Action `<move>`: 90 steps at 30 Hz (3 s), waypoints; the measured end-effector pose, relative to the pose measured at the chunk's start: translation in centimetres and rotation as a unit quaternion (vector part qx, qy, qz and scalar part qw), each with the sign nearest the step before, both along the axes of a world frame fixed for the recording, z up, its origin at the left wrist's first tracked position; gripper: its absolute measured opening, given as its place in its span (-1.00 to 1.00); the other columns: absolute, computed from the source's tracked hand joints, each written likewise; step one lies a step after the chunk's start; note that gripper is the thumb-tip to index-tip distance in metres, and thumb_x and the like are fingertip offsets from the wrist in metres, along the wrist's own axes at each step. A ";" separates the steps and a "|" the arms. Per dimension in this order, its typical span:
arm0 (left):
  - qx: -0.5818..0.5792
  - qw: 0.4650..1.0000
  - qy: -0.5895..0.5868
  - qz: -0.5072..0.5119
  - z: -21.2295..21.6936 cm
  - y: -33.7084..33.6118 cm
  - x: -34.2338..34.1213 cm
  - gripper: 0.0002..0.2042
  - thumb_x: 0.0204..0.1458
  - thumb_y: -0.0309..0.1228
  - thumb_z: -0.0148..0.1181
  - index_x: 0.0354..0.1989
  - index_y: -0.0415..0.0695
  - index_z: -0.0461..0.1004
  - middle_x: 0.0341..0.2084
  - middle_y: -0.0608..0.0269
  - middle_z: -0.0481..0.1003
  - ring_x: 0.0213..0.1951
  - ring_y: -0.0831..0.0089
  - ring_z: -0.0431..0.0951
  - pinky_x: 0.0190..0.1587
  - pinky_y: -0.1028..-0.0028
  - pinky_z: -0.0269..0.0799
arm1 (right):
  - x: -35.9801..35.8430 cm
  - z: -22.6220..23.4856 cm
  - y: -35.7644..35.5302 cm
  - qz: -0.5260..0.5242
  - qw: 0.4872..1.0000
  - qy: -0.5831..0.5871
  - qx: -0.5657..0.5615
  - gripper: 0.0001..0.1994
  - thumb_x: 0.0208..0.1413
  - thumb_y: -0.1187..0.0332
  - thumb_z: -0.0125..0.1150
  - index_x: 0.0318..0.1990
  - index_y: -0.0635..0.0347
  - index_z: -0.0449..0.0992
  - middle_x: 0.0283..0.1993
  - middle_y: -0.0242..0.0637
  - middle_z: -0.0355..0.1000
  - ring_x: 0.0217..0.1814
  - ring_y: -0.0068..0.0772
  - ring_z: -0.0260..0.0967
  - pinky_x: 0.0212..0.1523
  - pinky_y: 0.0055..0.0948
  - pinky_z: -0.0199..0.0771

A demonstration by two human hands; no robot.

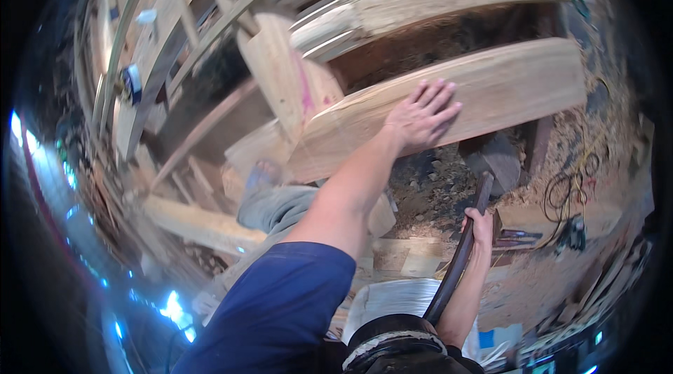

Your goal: The person assembles a wooden chair frame by fitting curved and straight wooden pieces together. They use a mallet to tap joints into place and apply glue to the connections before securing them.

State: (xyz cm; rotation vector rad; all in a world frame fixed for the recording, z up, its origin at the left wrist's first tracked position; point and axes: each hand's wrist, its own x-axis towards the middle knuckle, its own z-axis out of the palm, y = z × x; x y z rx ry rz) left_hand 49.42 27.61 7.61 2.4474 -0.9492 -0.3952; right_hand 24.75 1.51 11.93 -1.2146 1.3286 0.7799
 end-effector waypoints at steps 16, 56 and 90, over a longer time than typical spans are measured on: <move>-0.071 0.994 -0.076 0.020 -2.9 1.0 -0.8 -0.55 0.30 -0.12 0.03 0.34 0.08 0.42 0.51 0.04 0.17 0.54 0.06 0.11 0.58 -0.03 -0.13 | -3.3 -8.9 2.4 0.074 0.997 0.019 0.013 -0.78 0.09 0.31 0.34 -0.25 0.19 0.44 -0.59 -0.30 0.43 -0.67 -0.43 0.40 -0.64 -0.43 0.46; 0.148 0.918 0.101 0.355 -6.2 49.0 -11.0 -0.57 0.11 0.16 0.24 -0.10 0.09 0.68 -0.18 0.28 0.67 -0.11 0.23 0.65 -0.10 0.25 0.59 | 18.7 -8.8 38.1 0.313 0.710 -0.218 -0.592 -0.22 0.35 -0.20 0.01 0.50 0.20 0.14 0.64 0.09 -0.12 0.71 0.16 -0.34 0.59 0.18 -0.37; 0.121 0.913 0.077 0.381 -5.9 49.3 -11.0 -0.52 0.09 0.21 0.24 -0.20 0.02 0.69 -0.21 0.28 0.66 -0.14 0.19 0.62 -0.11 0.24 0.49 | 19.2 -9.5 38.0 0.337 0.700 -0.152 -0.612 -0.24 0.34 -0.18 0.00 0.48 0.18 0.14 0.65 -0.04 -0.14 0.71 0.04 -0.32 0.56 0.26 -0.29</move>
